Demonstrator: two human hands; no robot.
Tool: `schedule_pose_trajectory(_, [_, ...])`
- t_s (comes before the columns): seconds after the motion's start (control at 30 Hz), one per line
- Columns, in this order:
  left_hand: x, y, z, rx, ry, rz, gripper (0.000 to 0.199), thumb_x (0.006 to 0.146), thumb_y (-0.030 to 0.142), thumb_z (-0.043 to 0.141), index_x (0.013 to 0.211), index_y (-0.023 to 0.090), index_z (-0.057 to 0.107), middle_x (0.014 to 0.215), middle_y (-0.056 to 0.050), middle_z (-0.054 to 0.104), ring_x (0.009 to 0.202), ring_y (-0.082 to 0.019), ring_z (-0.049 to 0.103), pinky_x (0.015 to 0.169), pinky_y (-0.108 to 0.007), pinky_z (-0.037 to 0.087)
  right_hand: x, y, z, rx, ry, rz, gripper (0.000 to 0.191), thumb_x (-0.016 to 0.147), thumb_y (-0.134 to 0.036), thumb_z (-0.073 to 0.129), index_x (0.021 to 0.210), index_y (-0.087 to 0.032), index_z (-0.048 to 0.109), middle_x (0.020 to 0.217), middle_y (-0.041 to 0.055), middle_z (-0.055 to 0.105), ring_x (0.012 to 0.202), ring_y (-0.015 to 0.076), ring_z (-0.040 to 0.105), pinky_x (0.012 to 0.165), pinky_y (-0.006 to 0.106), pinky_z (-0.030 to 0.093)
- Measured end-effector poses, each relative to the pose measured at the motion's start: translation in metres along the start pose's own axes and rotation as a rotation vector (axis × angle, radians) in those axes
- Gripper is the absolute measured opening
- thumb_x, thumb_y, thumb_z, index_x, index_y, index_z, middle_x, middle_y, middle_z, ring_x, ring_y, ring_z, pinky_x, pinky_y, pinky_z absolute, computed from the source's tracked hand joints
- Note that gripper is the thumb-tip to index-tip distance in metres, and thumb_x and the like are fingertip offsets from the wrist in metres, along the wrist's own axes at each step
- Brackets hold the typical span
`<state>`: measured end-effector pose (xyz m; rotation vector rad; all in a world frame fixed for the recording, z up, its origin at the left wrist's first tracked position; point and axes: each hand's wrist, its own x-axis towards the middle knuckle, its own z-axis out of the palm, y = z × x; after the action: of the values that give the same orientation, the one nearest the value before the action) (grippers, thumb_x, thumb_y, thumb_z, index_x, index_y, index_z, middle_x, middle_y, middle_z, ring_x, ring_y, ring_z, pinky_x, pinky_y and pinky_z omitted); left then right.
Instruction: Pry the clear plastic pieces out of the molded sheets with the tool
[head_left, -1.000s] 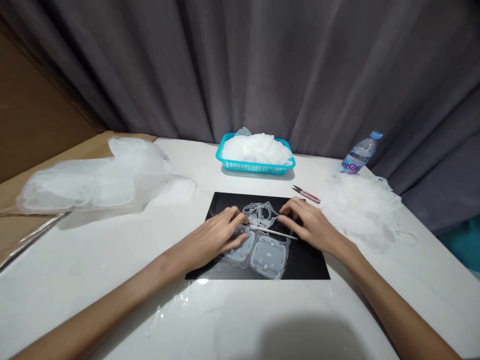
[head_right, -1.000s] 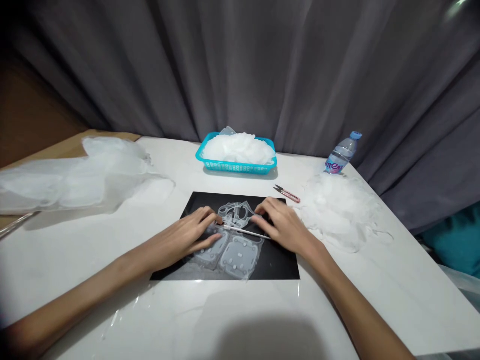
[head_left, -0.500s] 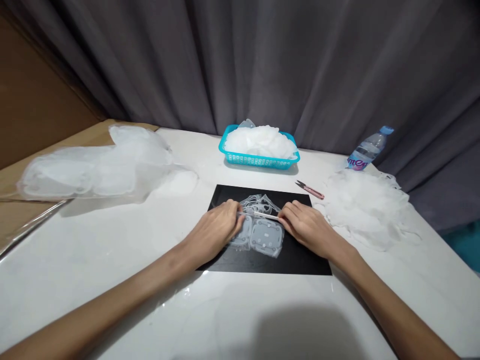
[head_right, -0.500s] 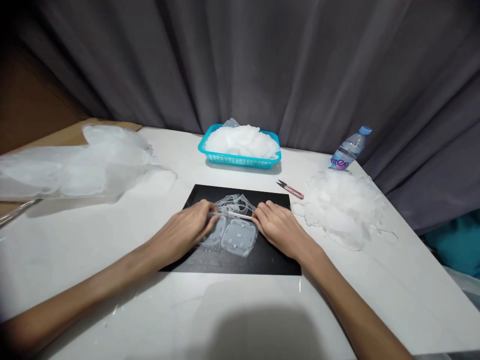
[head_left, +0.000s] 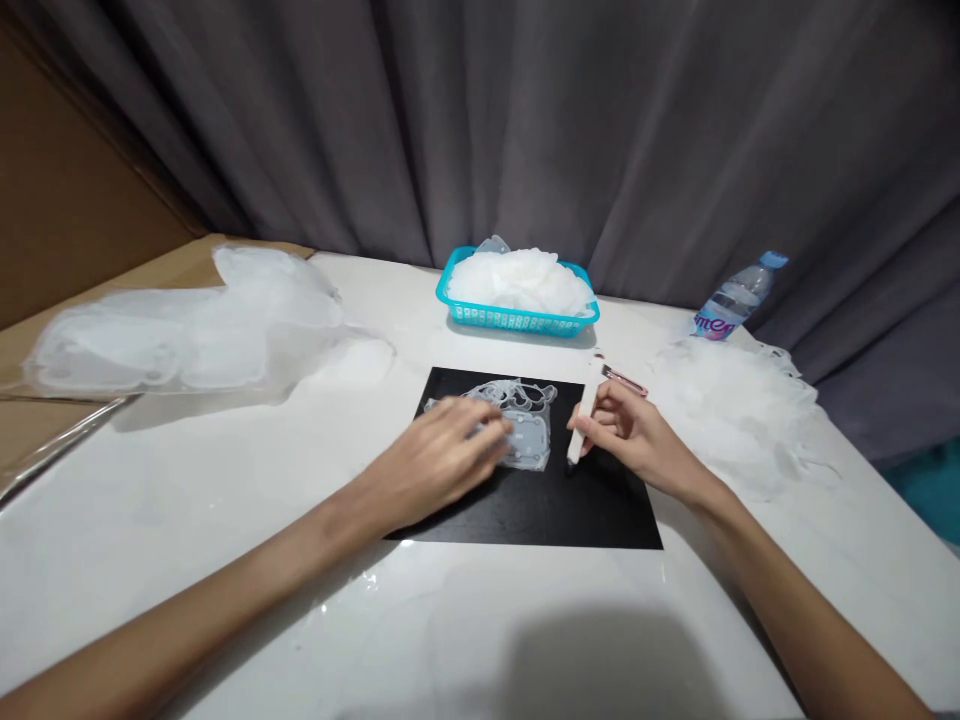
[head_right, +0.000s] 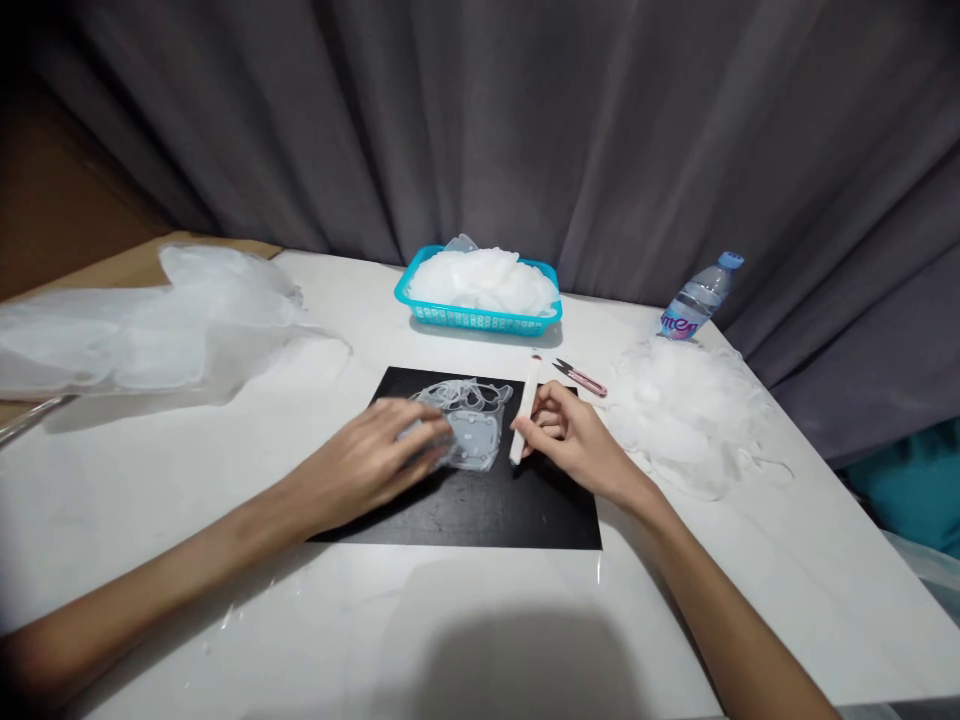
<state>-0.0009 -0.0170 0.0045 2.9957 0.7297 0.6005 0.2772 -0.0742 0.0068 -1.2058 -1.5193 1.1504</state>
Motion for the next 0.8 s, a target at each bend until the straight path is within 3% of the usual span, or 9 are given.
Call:
schedule_pose_trajectory(0.1, [-0.005, 0.015, 0.0, -0.063, -0.092, 0.148, 0.032, 0.108, 0.037, 0.051, 0.13, 0.02, 0.065, 0.126, -0.012, 0.07, 0.113, -0.03, 0.066, 0.101, -0.045, 0.051, -0.001, 0.002, 0.009, 0.133, 0.012, -0.011, 0.036, 0.096, -0.053, 0.069, 0.098, -0.024, 0.047, 0.089, 0.0003, 0.068, 0.072, 0.0171, 0.074, 0.066, 0.033, 0.066])
schedule_pose_trajectory(0.23, [-0.009, 0.02, 0.002, -0.094, -0.141, 0.149, 0.044, 0.107, 0.044, 0.053, 0.139, 0.016, 0.064, 0.134, -0.015, 0.07, 0.117, -0.033, 0.069, 0.103, -0.047, 0.054, -0.003, -0.001, 0.009, 0.168, -0.07, 0.031, 0.031, 0.102, -0.052, 0.06, 0.105, -0.023, 0.051, 0.081, -0.0005, 0.071, 0.063, 0.0166, 0.074, 0.06, 0.031, 0.066])
schedule_pose_trajectory(0.33, [-0.01, 0.012, -0.001, -0.19, -0.178, 0.14, 0.044, 0.106, 0.044, 0.055, 0.143, 0.02, 0.063, 0.142, -0.013, 0.068, 0.124, -0.032, 0.068, 0.107, -0.047, 0.054, -0.004, -0.004, 0.007, 0.166, -0.117, 0.047, 0.032, 0.102, -0.051, 0.06, 0.114, -0.021, 0.058, 0.085, 0.0019, 0.073, 0.068, 0.018, 0.077, 0.063, 0.031, 0.067])
schedule_pose_trajectory(0.5, [-0.011, 0.002, -0.006, -0.283, -0.233, 0.138, 0.047, 0.104, 0.046, 0.058, 0.145, 0.022, 0.063, 0.148, -0.011, 0.065, 0.131, -0.033, 0.065, 0.11, -0.046, 0.054, -0.006, -0.004, 0.012, 0.158, -0.096, 0.036, 0.028, 0.094, -0.043, 0.075, 0.092, -0.021, 0.058, 0.096, 0.0034, 0.073, 0.079, 0.0174, 0.077, 0.075, 0.032, 0.067])
schedule_pose_trajectory(0.6, [-0.011, 0.0, -0.005, -0.319, -0.241, 0.125, 0.049, 0.103, 0.045, 0.061, 0.148, 0.025, 0.06, 0.148, -0.009, 0.064, 0.133, -0.032, 0.064, 0.11, -0.044, 0.054, -0.007, -0.004, 0.014, 0.07, -0.128, 0.055, 0.025, 0.093, -0.04, 0.077, 0.095, -0.022, 0.06, 0.094, 0.0022, 0.073, 0.08, 0.0175, 0.075, 0.076, 0.032, 0.064])
schedule_pose_trajectory(0.7, [-0.012, -0.002, -0.002, -0.363, -0.23, 0.114, 0.049, 0.103, 0.043, 0.062, 0.15, 0.028, 0.058, 0.147, -0.008, 0.065, 0.135, -0.031, 0.063, 0.112, -0.043, 0.053, -0.007, -0.007, 0.013, -0.158, -0.185, -0.011, 0.02, 0.102, -0.039, 0.063, 0.108, -0.022, 0.07, 0.094, 0.0046, 0.075, 0.088, 0.0195, 0.074, 0.081, 0.033, 0.06])
schedule_pose_trajectory(0.8, [-0.013, -0.002, 0.0, -0.356, -0.242, 0.131, 0.048, 0.105, 0.042, 0.06, 0.15, 0.027, 0.058, 0.148, -0.009, 0.064, 0.137, -0.031, 0.061, 0.113, -0.044, 0.052, -0.006, -0.011, 0.011, -0.33, -0.201, -0.106, 0.017, 0.102, -0.034, 0.064, 0.102, -0.022, 0.077, 0.1, 0.0049, 0.075, 0.093, 0.0197, 0.071, 0.083, 0.032, 0.055])
